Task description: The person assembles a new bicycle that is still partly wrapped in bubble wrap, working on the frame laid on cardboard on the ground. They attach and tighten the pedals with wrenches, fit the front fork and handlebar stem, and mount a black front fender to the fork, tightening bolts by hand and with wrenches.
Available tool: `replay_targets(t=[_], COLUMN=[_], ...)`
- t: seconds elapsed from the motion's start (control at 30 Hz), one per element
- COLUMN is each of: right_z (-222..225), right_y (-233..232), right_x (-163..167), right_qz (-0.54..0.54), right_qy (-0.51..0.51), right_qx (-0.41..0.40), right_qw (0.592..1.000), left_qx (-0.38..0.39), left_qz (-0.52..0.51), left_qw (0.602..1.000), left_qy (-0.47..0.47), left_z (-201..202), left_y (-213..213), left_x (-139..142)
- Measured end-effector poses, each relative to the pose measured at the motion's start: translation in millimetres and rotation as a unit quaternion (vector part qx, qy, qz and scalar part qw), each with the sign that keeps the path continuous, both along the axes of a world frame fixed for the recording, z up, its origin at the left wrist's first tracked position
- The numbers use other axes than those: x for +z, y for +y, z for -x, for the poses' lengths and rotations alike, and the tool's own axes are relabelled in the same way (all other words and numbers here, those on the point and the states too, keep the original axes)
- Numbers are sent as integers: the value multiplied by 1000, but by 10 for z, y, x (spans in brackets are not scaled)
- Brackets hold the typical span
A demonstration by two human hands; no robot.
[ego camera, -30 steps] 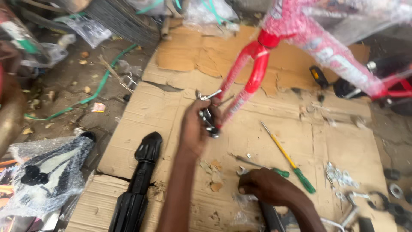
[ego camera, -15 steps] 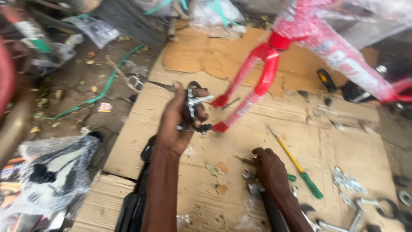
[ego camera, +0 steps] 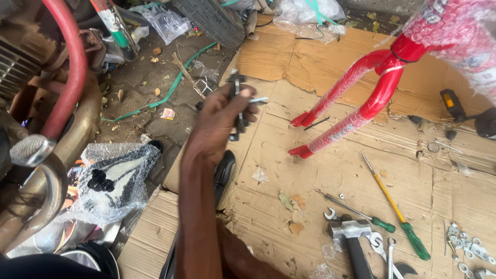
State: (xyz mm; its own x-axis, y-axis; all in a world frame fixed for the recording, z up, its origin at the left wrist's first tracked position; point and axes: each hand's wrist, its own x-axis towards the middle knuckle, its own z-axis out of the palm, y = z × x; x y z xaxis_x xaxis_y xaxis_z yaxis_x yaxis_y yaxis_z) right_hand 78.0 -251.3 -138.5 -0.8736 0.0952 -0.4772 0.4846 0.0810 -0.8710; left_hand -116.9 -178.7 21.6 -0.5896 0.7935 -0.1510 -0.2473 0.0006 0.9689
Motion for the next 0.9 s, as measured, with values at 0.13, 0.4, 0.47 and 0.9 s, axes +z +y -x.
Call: replay_targets(t=[0.13, 0.4, 0.47, 0.9], right_z=[178, -624, -975, -1643], right_y=[14, 1243, 1491, 1858], right_x=[-133, 347, 723, 614], right_qz=[167, 233, 258, -528], right_qy=[151, 120, 100, -135], right_qx=[-121, -398, -433, -158], right_qw=[967, 879, 858, 823], left_qx=[20, 21, 37, -15], left_qz=[-51, -123, -128, -64], left_qw=[998, 991, 989, 992], left_qy=[18, -55, -69, -106], left_z=[107, 151, 173, -287], left_y=[-62, 62, 21, 205], left_x=[-66, -192, -187, -247])
